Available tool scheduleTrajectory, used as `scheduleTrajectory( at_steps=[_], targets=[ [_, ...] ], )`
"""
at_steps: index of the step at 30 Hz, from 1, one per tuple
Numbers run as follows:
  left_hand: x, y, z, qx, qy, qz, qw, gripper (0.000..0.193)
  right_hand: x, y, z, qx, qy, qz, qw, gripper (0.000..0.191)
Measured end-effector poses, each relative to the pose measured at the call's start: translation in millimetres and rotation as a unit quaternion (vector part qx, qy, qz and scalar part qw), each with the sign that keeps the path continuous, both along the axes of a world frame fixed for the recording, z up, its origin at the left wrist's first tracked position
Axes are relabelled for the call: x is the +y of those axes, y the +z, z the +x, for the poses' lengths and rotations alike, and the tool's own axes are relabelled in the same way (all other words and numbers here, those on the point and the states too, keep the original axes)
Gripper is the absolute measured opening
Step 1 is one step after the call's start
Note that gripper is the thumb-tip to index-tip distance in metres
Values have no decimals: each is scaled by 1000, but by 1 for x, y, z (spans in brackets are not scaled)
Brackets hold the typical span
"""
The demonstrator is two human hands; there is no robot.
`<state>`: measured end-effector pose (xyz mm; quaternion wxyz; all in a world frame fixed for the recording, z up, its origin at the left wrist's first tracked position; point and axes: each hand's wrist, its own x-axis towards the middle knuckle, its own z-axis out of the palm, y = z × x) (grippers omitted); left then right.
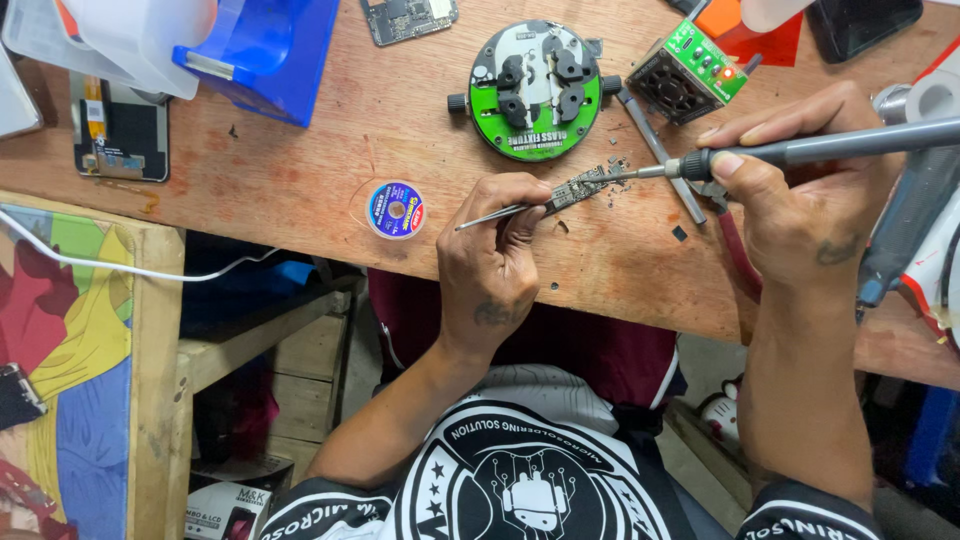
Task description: The person uses a soldering iron and tweezers to apply solder to a small circuit board held in their left hand. They repeatedly touch the iron to various points on the board while feeding solder wire, then briefly lift the board to inspect it before continuing.
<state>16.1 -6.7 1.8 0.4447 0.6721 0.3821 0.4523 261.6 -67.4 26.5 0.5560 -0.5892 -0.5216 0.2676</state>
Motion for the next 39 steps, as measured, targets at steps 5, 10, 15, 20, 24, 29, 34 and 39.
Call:
scheduleTrajectory(
  at_steps=[5,10,15,20,24,29,34,39],
  targets=[
    [2,6,1,-10,-7,-44,999,13,2,-3,-2,24,-5,4,1000,20],
    [8,16,0,26,-14,-96,995,10,2,-3,-5,31,-26,-10,999,19],
    [8,23,-2,20,-19,-140,990,11,3,1,-11,52,-16,-3,999,20],
    [7,9,11,-12,-18,-16,1000,10,-2,4,-13,24,-47,-19,998,23],
    [7,-3,11,-20,-23,5,1000,16,-5,1,-10,-25,-29,23,999,23],
    [7,-6,10,-32,-34,-20,999,19,-6,-4,-4,-51,-21,33,998,23],
    [7,-6,12,-64,-49,-20,997,28,-8,-6,0,-52,-23,30,998,22],
    [8,-7,13,-75,-66,-56,993,32,-8,-7,-1,-46,-28,31,998,23]
  ],
)
